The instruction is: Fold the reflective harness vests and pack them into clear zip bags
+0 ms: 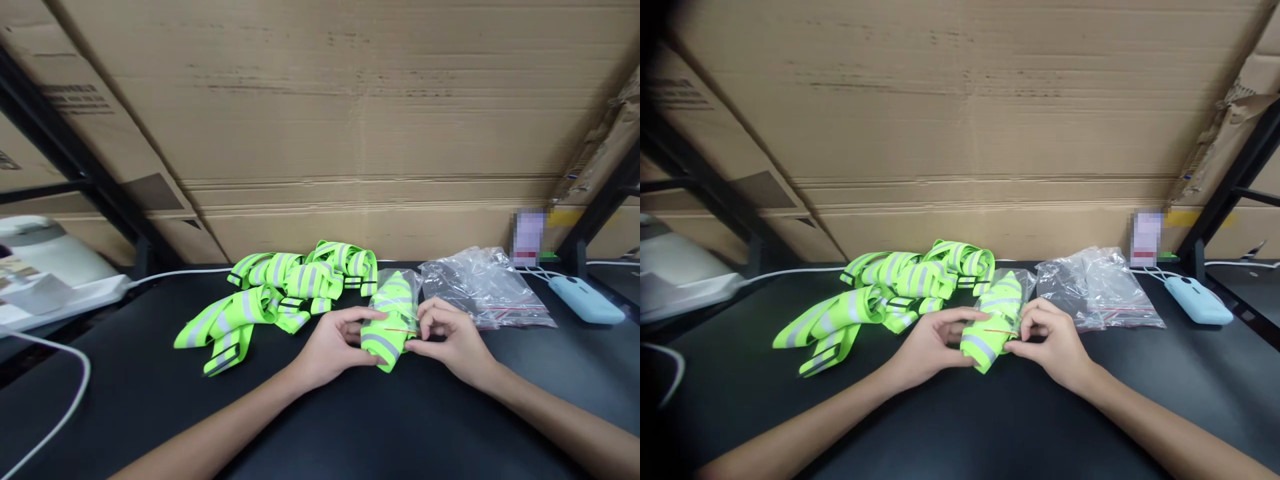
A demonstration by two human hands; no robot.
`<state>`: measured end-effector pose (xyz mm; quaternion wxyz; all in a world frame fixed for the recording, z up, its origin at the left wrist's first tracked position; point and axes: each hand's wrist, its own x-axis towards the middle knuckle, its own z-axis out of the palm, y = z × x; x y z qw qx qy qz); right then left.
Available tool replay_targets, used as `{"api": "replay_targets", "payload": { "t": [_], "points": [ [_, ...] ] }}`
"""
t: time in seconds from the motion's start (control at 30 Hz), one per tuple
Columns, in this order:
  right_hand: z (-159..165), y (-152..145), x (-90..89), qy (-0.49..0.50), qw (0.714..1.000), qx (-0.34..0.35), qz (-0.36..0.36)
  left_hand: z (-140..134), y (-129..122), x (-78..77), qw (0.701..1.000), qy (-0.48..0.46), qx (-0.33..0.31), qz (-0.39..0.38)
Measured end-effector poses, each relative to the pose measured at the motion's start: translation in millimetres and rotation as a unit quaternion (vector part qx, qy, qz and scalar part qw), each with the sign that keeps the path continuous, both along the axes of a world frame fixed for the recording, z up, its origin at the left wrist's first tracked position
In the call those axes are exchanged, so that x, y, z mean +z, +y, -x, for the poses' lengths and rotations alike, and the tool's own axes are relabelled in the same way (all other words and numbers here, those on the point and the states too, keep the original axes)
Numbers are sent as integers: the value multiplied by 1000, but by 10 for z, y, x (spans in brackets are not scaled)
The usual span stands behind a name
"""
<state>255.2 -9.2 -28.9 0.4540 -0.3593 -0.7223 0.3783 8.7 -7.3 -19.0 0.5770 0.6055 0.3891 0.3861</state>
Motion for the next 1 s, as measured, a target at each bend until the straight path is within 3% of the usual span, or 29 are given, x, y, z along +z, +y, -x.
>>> {"api": "replay_targets", "payload": {
  "t": [0.13,0.37,0.43,0.63,0.83,1.0],
  "points": [
    [22,156,7,-76,995,2,-59,-42,109,-44,986,86,77,-120],
    [-123,130,92,-137,985,29,-102,-126,158,-70,934,204,85,-279],
    [-96,57,127,-159,981,31,-105,-153,145,-85,927,220,93,-288],
    [39,-40,99,-196,972,-50,-117,-169,40,-41,913,253,95,-306],
    [-114,-2,82,-212,962,-12,-174,0,25,45,932,208,-15,-295],
    [-145,-16,43,-228,947,27,-225,-15,47,-42,949,180,42,-257]
  ]
}}
